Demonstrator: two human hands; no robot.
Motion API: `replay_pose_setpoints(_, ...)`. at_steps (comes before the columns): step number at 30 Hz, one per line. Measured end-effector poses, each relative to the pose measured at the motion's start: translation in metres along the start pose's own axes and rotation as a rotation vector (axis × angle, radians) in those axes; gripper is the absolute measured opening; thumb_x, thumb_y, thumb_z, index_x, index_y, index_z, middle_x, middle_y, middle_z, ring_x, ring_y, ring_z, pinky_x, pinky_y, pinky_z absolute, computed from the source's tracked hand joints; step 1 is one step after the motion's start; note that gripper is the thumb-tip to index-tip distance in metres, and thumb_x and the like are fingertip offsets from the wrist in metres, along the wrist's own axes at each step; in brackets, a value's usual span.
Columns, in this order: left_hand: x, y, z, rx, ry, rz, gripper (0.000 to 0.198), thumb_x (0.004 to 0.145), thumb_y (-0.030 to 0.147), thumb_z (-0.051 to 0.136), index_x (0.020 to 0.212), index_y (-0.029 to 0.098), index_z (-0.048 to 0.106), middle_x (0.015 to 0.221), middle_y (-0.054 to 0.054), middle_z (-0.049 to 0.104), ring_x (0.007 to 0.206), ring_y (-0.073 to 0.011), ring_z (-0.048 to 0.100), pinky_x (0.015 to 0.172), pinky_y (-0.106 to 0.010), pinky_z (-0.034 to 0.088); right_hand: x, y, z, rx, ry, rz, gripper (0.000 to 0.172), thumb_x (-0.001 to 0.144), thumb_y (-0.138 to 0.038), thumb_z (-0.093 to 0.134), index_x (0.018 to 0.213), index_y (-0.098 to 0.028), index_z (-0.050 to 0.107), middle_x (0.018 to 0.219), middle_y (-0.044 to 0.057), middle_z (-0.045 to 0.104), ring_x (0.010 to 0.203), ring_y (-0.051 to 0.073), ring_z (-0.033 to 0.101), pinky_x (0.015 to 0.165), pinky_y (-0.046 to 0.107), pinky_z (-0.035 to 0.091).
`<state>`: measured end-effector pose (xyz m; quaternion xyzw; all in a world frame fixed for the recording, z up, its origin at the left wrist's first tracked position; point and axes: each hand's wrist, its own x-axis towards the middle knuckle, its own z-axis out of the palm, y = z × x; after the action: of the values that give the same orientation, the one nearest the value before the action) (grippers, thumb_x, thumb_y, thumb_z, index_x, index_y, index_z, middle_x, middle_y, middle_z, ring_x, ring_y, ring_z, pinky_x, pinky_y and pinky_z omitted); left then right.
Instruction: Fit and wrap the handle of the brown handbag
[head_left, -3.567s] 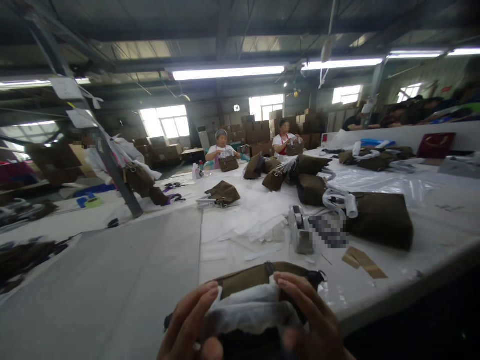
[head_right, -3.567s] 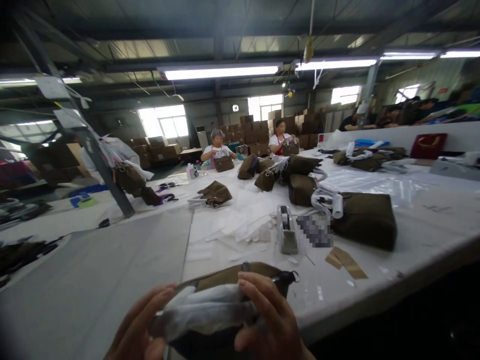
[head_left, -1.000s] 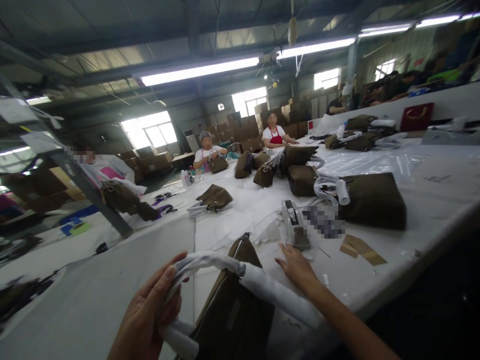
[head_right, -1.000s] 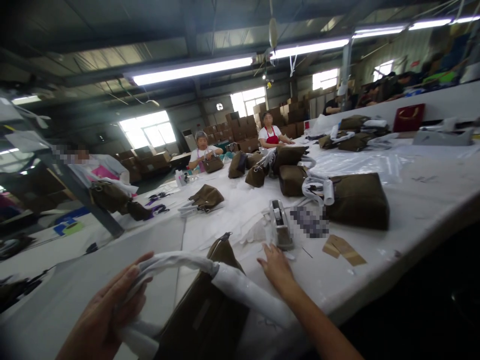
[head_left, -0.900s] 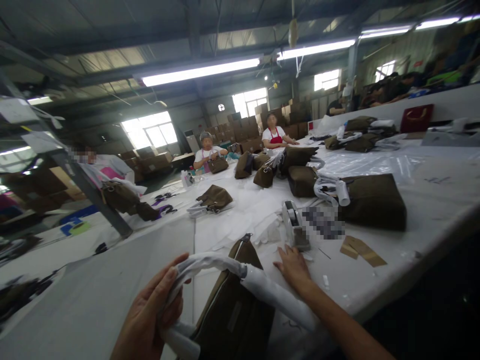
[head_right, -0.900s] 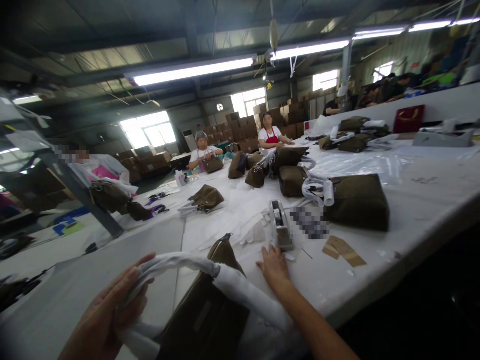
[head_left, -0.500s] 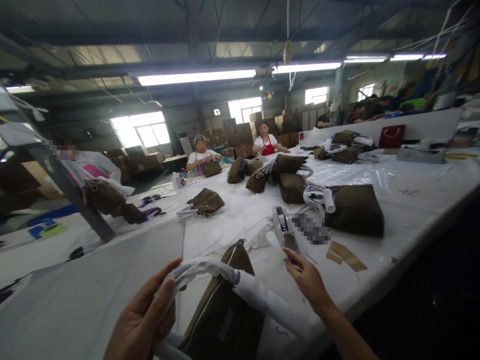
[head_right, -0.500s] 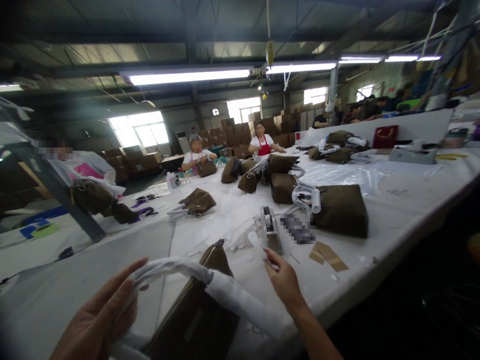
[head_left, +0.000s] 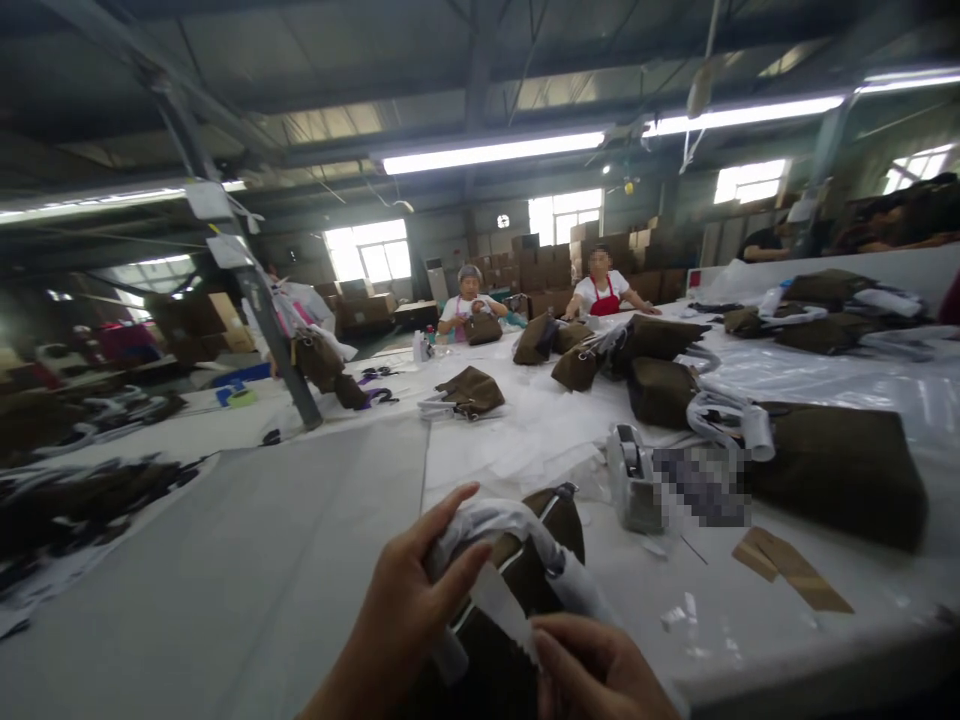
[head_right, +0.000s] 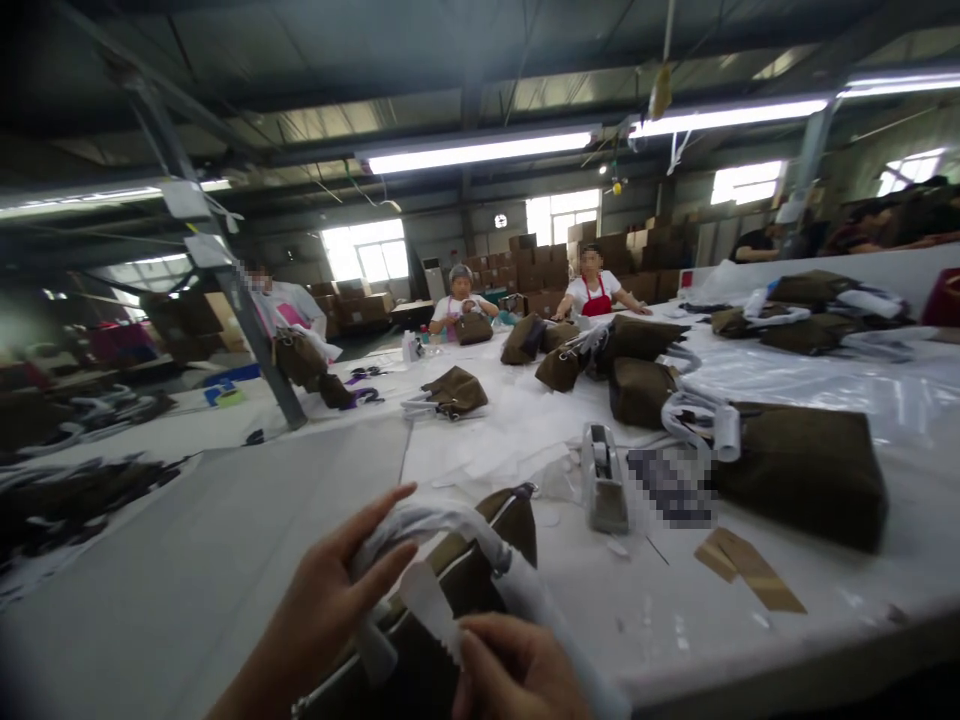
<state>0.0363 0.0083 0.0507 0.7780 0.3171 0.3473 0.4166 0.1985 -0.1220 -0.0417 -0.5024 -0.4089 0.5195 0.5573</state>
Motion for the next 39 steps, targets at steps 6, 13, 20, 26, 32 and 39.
replay_pose_setpoints(6,-0.008,-0.002,0.012,0.104,-0.058,0.269,0.042,0.09,0.031,0.066,0.132,0.031,0.065,0.128,0.001,0.07,0.115,-0.0171,0.067,0.102,-0.021,0.052,0.018,-0.021,0.02,0.036,0.124,-0.049,0.065,0.085,-0.074,0.062,0.107,-0.013,0.062,0.055,-0.001,0.057,0.037,0.005,0.039,0.039,0.018,0.023)
replay_pose_setpoints(13,-0.016,-0.011,-0.005,-0.046,0.006,0.122,0.084,0.087,0.078,0.05,0.152,0.026,0.043,0.136,-0.011,0.064,0.103,-0.0262,0.07,0.091,-0.032,0.058,0.023,-0.044,0.022,0.129,0.03,-0.098,0.055,0.09,-0.062,0.065,0.113,-0.012,0.062,0.048,-0.007,0.046,0.041,0.004,0.032,0.041,0.016,0.021)
replay_pose_setpoints(20,0.0,-0.004,-0.007,-0.511,-0.114,-0.17,0.064,0.081,0.061,0.074,0.122,0.013,0.07,0.09,-0.009,0.074,0.077,-0.0183,0.067,0.067,-0.023,0.054,0.018,-0.053,0.017,-0.024,-0.087,-0.059,0.06,0.087,-0.069,0.064,0.105,-0.011,0.065,0.051,-0.001,0.057,0.038,0.006,0.045,0.04,0.014,0.034)
replay_pose_setpoints(26,0.005,0.011,-0.002,-0.456,-0.048,-0.012,0.029,0.084,0.042,0.078,0.087,0.014,0.077,0.076,-0.003,0.071,0.069,-0.0122,0.063,0.064,-0.018,0.05,-0.009,-0.067,0.02,-0.223,0.226,-0.21,0.053,0.083,-0.067,0.069,0.099,-0.017,0.062,0.074,0.006,0.07,0.055,0.017,0.067,0.051,0.022,0.053)
replay_pose_setpoints(32,0.001,0.014,-0.002,-0.398,0.028,0.013,0.031,0.085,0.042,0.076,0.098,0.015,0.077,0.085,-0.005,0.076,0.077,-0.0162,0.07,0.067,-0.019,0.055,-0.017,-0.085,0.021,0.256,0.098,-0.164,0.049,0.074,-0.05,0.086,0.11,-0.02,0.071,0.109,0.011,0.074,0.089,0.023,0.073,0.072,0.027,0.058)
replay_pose_setpoints(39,-0.004,0.02,0.001,-0.307,0.164,0.111,0.03,0.083,0.044,0.076,0.096,0.017,0.077,0.08,-0.004,0.078,0.067,-0.0154,0.073,0.06,-0.016,0.057,0.007,-0.093,0.015,-0.412,0.192,-0.61,0.021,0.092,-0.043,0.069,0.091,-0.025,0.08,0.091,0.005,0.066,0.083,0.016,0.063,0.071,0.022,0.05)
